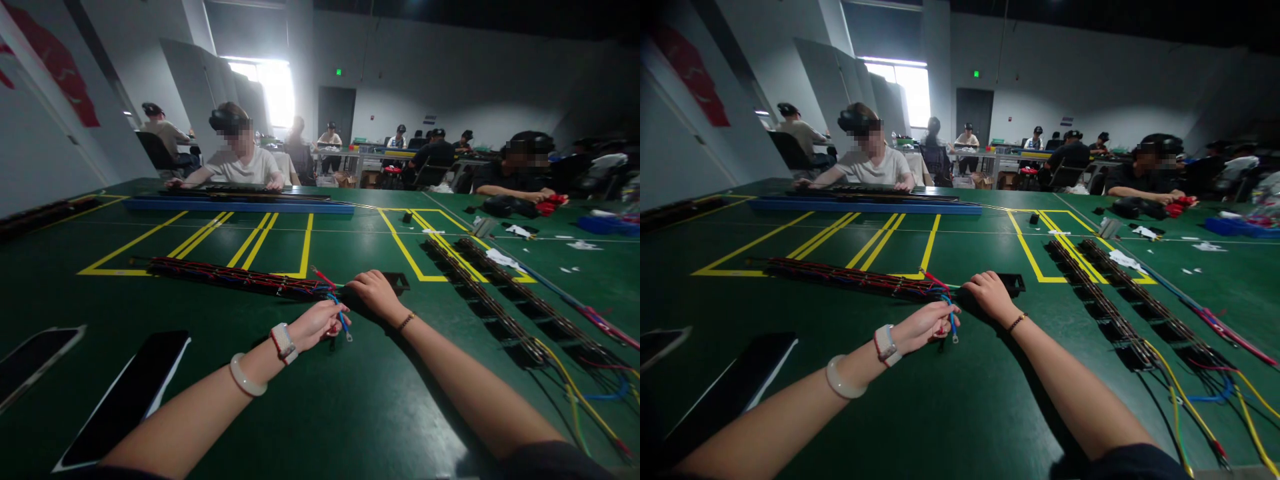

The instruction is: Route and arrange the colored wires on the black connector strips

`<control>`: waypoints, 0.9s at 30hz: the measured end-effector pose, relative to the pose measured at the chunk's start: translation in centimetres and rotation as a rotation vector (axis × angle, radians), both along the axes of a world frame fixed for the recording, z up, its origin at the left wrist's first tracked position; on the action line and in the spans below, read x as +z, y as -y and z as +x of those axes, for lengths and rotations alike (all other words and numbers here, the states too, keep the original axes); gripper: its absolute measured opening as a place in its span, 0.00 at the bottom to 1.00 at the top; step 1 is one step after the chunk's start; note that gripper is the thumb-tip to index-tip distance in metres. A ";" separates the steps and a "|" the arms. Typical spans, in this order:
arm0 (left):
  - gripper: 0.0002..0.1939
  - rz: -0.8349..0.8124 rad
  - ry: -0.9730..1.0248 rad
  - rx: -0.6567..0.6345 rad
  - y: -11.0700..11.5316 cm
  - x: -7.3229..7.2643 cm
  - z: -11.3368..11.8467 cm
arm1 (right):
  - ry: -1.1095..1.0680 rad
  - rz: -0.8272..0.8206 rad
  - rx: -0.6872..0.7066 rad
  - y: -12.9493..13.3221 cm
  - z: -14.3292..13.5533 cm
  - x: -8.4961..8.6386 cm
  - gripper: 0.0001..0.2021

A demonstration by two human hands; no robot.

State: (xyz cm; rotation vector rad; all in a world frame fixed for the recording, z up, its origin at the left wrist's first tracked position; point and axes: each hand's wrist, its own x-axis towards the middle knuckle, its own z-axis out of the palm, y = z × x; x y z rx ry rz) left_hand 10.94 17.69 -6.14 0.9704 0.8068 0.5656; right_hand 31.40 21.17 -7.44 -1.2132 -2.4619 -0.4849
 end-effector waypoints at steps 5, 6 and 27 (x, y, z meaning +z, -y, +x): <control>0.15 0.186 -0.286 -0.150 -0.6 1.3 -1.1 | -0.030 -0.013 0.006 -0.1 0.1 -0.2 0.11; 0.15 0.245 -0.351 -0.159 -0.8 1.4 -1.3 | -0.036 -0.016 0.005 -0.1 0.1 -0.3 0.12; 0.19 0.522 -0.668 -0.303 -2.0 2.3 -2.0 | -0.228 -0.111 -0.001 0.1 -0.9 1.2 0.10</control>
